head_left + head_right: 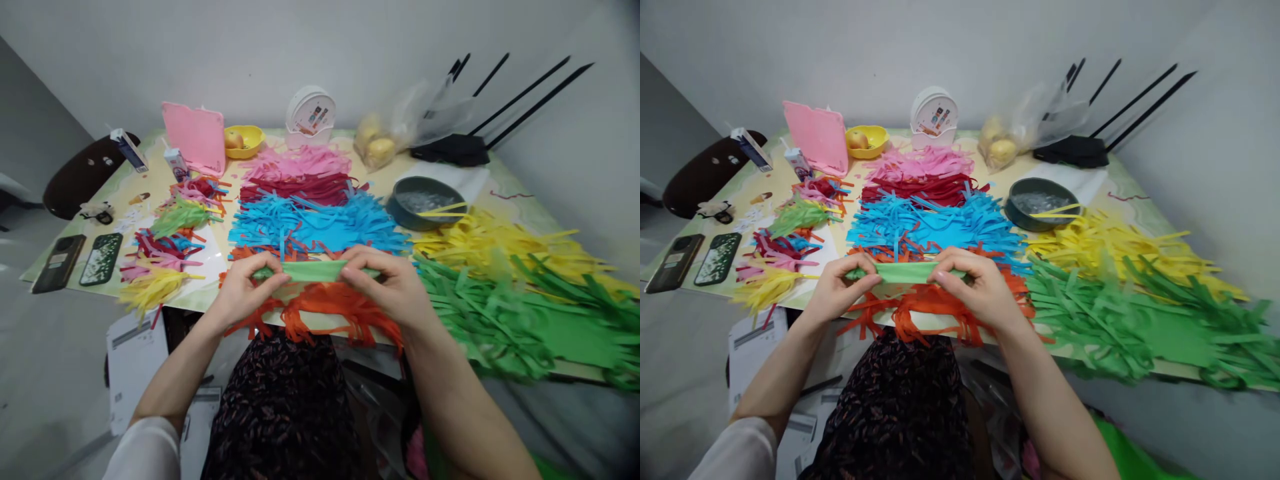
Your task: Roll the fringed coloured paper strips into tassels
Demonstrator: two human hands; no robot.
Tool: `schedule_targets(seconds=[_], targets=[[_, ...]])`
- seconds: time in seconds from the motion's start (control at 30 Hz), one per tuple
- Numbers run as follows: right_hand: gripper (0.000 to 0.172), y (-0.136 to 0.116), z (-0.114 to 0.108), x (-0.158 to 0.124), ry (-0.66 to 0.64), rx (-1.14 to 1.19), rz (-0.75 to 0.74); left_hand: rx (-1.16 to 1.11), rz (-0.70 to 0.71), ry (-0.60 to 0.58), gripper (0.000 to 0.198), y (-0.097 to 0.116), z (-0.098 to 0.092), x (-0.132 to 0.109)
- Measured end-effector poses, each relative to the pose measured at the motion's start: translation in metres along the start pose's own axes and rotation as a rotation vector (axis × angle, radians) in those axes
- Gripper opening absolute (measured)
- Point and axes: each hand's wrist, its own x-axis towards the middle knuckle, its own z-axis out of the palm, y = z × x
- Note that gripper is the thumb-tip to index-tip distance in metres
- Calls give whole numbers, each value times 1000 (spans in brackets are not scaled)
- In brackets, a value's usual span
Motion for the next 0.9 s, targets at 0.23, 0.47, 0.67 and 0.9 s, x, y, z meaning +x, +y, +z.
schedule_targets(seconds=[0.23, 0.47, 0.67, 0.9], targets=[[17, -15, 8, -4, 108, -316, 32, 262, 71, 28, 20, -1, 6, -1], [6, -13, 6, -6, 105, -208, 166, -18, -135, -10, 13, 6, 5, -1], [11, -8, 12, -11, 152, 124, 271, -512, -258, -22, 17, -1, 9, -4], [13, -4, 16, -11, 137, 173, 153, -563, -206, 10, 16, -11, 8, -5]])
